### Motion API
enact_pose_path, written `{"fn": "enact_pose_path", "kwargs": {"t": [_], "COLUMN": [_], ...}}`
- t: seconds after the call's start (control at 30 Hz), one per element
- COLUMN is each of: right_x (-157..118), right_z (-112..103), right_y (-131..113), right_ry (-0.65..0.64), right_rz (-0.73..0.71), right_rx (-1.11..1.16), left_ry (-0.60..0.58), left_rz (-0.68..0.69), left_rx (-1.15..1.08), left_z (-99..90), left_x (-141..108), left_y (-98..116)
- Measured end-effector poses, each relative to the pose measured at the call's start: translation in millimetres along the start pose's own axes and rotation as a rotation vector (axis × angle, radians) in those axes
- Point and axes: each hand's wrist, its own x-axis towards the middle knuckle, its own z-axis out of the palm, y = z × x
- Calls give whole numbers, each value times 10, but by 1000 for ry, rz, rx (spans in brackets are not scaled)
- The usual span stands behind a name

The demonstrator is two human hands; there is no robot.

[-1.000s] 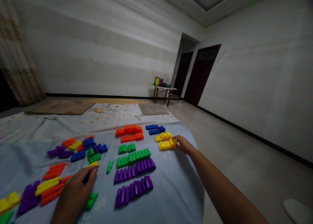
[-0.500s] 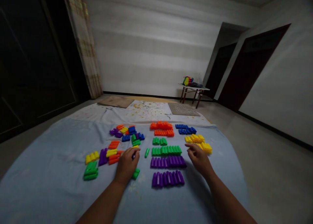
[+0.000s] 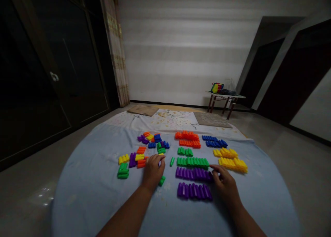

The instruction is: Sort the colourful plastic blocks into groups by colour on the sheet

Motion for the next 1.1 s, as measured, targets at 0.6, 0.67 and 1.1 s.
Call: {"fn": "enact_pose_path", "kwargs": {"t": [0.6,0.67,1.1], "right_x": [76,61,46], "right_z": [-94,-72,-44], "right_y": [162,166,160], "right_ry": [26,15,-80], "right_rz": [185,208,313], "right_rx": [3,6,-20], "left_ry": [48,54,-21], "left_rz": [112,114,53], "left_rx": [193,206,244], "left_z": [62,66,45], "left_x": [1,-3,-25], "left_y": [-127,-148,-118]}}
